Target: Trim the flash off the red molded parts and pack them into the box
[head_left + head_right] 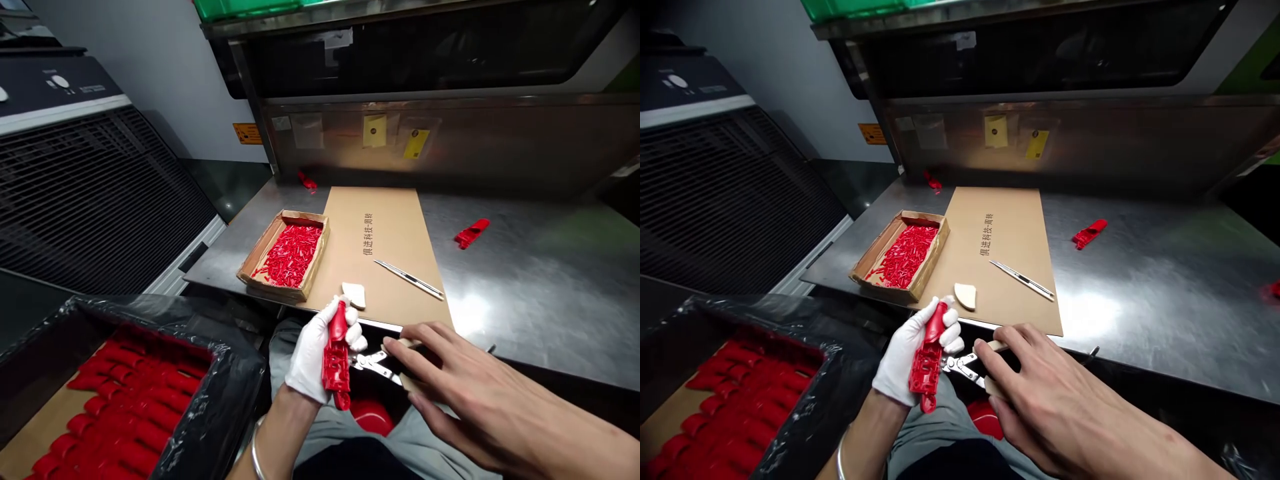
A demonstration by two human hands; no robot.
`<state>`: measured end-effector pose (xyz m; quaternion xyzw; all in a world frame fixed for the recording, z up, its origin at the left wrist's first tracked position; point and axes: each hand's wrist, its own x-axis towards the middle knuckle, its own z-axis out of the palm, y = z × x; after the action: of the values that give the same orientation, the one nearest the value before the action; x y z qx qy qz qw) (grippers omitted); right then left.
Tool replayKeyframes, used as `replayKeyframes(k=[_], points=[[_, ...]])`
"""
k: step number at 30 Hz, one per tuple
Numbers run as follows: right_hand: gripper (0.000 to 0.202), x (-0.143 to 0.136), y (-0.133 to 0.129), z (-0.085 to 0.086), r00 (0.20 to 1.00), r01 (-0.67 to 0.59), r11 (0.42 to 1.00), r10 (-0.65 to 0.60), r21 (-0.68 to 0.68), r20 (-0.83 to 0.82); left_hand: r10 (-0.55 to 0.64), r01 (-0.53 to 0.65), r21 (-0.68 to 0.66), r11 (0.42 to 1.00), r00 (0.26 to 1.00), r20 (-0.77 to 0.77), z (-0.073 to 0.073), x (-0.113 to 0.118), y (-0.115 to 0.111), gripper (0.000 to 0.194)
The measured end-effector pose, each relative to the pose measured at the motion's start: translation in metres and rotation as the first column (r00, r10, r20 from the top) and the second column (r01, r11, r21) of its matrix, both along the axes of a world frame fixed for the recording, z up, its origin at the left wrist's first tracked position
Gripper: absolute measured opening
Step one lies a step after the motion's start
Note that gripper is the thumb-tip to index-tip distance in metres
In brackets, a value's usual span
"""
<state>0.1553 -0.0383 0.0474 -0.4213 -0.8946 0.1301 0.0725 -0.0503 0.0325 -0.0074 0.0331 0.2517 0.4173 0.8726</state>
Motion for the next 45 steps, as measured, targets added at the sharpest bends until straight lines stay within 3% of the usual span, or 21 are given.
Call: replayKeyframes(k=[5,8,13,19,23,29,37,41,45], points=[[0.038,-0.009,0.004,-0.006,0.998,-0.03,0.999,0.029,0.012,0.051,0.046,-0.038,0.068,0.997,0.993,-0.112,-0.002,-0.001,-0.007,0.012],[0.038,-0.015,0.005,-0.005,0.993,-0.043,0.992,0.029,0.12,0.116,0.074,-0.05,0.13,0.99,0.979,-0.191,-0.002,-0.002,-0.011,0.011],[0.049,-0.024,0.003,0.001,0.956,-0.177,0.927,0.083,0.33,0.28,0.067,0.006,0.225,0.974,0.947,-0.315,-0.002,-0.002,-0.014,0.018],[0.058,-0.034,-0.001,0.002,0.906,-0.245,0.881,0.06,0.404,0.419,0.053,0.049,0.223,0.974,0.901,-0.431,-0.001,0.003,-0.018,0.023],[0.058,-0.036,0.0,-0.005,0.883,-0.243,0.892,0.04,0.382,0.468,0.021,0.048,0.16,0.986,0.915,-0.403,-0.002,0.002,-0.017,0.025],[0.043,-0.036,0.004,-0.017,0.929,-0.153,0.92,0.01,0.362,0.369,-0.009,0.024,0.045,0.999,0.952,-0.307,-0.007,0.001,-0.016,0.034],[0.027,-0.033,0.003,-0.021,0.938,-0.235,0.928,0.138,0.29,0.319,-0.043,0.026,-0.057,0.998,0.949,-0.313,-0.015,0.002,-0.016,0.014],[0.018,-0.031,0.005,-0.02,0.953,-0.21,0.941,0.136,0.265,0.272,-0.13,0.128,-0.03,0.991,0.935,-0.328,-0.013,-0.001,-0.017,0.013],[0.025,-0.033,0.008,-0.016,0.972,-0.118,0.975,0.074,0.187,0.223,-0.169,0.176,-0.01,0.984,0.924,-0.344,-0.012,-0.002,-0.018,0.02]])
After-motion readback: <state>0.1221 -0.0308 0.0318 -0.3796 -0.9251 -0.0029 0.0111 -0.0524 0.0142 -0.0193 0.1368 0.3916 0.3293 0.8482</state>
